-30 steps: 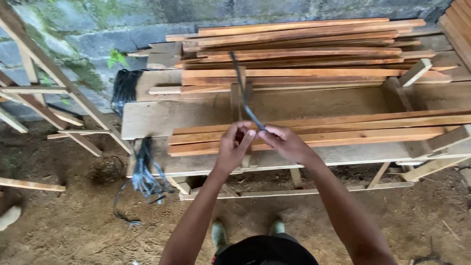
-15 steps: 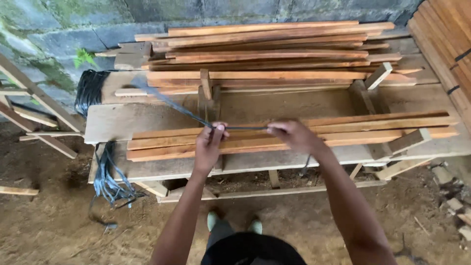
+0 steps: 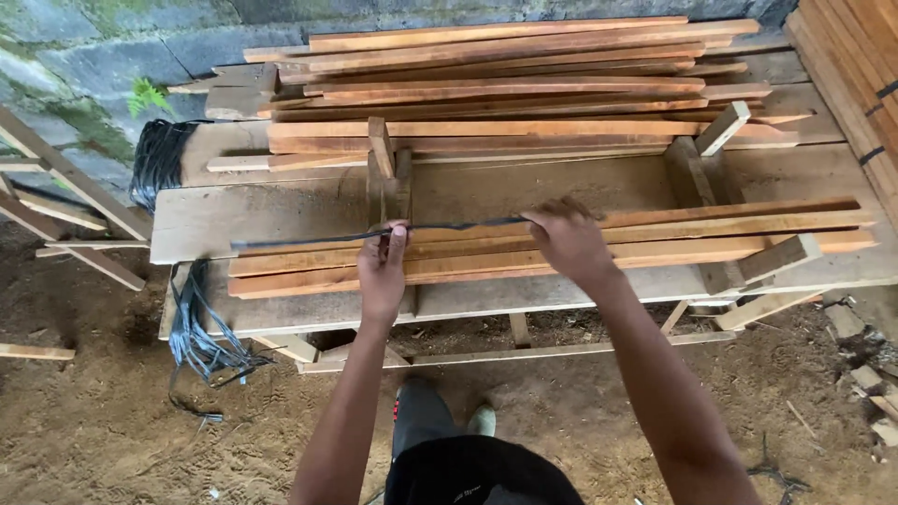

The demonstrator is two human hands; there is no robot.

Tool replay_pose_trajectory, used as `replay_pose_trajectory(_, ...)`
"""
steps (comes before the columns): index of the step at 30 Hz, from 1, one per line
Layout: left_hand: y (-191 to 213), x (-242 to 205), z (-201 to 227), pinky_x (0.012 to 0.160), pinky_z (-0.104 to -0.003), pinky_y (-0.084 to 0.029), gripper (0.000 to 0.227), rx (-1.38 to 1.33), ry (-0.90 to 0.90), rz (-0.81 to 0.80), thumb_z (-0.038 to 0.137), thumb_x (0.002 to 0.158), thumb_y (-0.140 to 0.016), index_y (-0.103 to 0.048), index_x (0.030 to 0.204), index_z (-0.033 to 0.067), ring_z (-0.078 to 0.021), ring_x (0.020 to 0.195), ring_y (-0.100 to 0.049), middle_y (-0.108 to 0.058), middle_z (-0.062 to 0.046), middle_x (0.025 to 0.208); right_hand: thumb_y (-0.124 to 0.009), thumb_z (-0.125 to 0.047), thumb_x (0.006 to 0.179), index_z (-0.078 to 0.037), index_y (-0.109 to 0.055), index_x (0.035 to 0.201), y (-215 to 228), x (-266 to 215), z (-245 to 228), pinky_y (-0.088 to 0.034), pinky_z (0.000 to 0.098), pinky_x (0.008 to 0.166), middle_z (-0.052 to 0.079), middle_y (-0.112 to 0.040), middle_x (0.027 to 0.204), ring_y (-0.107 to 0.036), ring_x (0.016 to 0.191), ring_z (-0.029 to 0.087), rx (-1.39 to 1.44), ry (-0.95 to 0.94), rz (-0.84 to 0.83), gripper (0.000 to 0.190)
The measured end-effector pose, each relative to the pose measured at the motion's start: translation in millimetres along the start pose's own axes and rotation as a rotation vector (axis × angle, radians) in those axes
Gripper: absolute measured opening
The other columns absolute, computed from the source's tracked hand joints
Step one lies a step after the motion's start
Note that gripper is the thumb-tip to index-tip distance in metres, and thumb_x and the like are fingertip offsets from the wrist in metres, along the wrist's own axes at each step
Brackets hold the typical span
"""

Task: Organizing thin wooden slats on a workbench and securing them into bundles using rubber straps.

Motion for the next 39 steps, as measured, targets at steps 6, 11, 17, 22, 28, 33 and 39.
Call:
replay_pose_trajectory(6, -32, 2, -33, 0.087, -0.026, -0.053, 0.013, -0.21, -0.011, -0.089, 0.01, 0.107, -0.061, -0.074, 0.111, 0.0113, -0.0034, 0.09, -0.06, -0.07, 0.003, 0.092, -0.05, -0.062, 0.101, -0.014, -0.07, 0.131, 27, 30, -77, -0.047, 0.0502, 0.107, 0.017, -0.074, 0.104, -0.071, 0.103, 0.037, 0.229, 0.127, 0.201, 0.06)
replay_pose_trajectory(11, -44, -7, -27, 0.084, -0.032, -0.058, 0.012, -0.043, -0.002, -0.148, 0.007, 0.101, -0.067, -0.074, 0.111, 0.0035, -0.0113, 0.086, -0.067, -0.076, -0.007, 0.092, -0.046, -0.039, 0.109, -0.026, -0.058, 0.141, -30, 36, -87, -0.051, 0.0553, 0.098, 0.011, -0.072, 0.109, -0.071, 0.103, 0.035, 0.562, -0.061, -0.077, 0.037)
replay_pose_trajectory(17, -43, 1, -10, 0.087, -0.03, -0.059, 0.015, -0.09, 0.059, -0.139, 0.008, 0.102, -0.066, -0.074, 0.113, 0.001, -0.0112, 0.087, -0.069, -0.076, -0.006, 0.093, -0.054, -0.042, 0.108, -0.014, -0.068, 0.117, -17, 28, -89, -0.058, 0.0414, 0.063, 0.009, -0.063, 0.083, -0.07, 0.074, 0.027, 0.877, -0.12, -0.065, 0.033)
replay_pose_trajectory(22, -33, -1, -19, 0.089, -0.033, -0.059, 0.017, -0.045, 0.091, -0.147, 0.009, 0.102, -0.066, -0.074, 0.114, 0.0005, -0.0123, 0.092, -0.068, -0.074, -0.008, 0.095, -0.059, -0.036, 0.108, -0.008, -0.073, 0.122, -5, 18, -75, -0.055, 0.0392, 0.063, 0.014, -0.07, 0.08, -0.066, 0.067, 0.022, 0.848, -0.176, -0.071, 0.035)
replay_pose_trajectory(28, -36, 2, -47, 0.096, -0.04, -0.059, 0.022, -0.079, 0.121, -0.115, 0.014, 0.102, -0.069, -0.072, 0.12, 0.0003, -0.0178, 0.099, -0.069, -0.073, -0.013, 0.101, -0.048, -0.019, 0.111, -0.013, -0.066, 0.136, 3, 20, -68, -0.061, 0.0596, 0.076, 0.02, -0.072, 0.103, -0.07, 0.097, 0.045, 0.731, -0.186, -0.253, 0.031)
replay_pose_trajectory(33, -50, -5, -46, 0.09, -0.033, -0.058, 0.017, -0.051, 0.114, -0.126, 0.013, 0.1, -0.072, -0.075, 0.114, 0.0034, -0.012, 0.091, -0.067, -0.075, -0.009, 0.094, -0.053, -0.037, 0.109, -0.013, -0.06, 0.137, 15, 22, -94, -0.057, 0.0515, 0.071, 0.018, -0.072, 0.104, -0.071, 0.091, 0.035, 0.895, -0.285, -0.271, 0.037)
replay_pose_trajectory(39, -38, -9, -38, 0.089, -0.034, -0.057, 0.018, -0.097, 0.152, -0.035, 0.012, 0.102, -0.069, -0.074, 0.115, 0.0006, -0.0122, 0.088, -0.065, -0.073, -0.005, 0.093, -0.053, -0.03, 0.111, -0.011, -0.065, 0.12, -15, 13, -82, -0.056, 0.0442, 0.07, 0.013, -0.067, 0.094, -0.069, 0.083, 0.029, 0.808, -0.326, -0.182, 0.025)
Point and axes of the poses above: each hand's wrist, its own x-axis towards the middle knuckle, its own y-axis out of the back of the hand, z = x × y, the point moved 6 cm from there along x, towards the middle knuckle
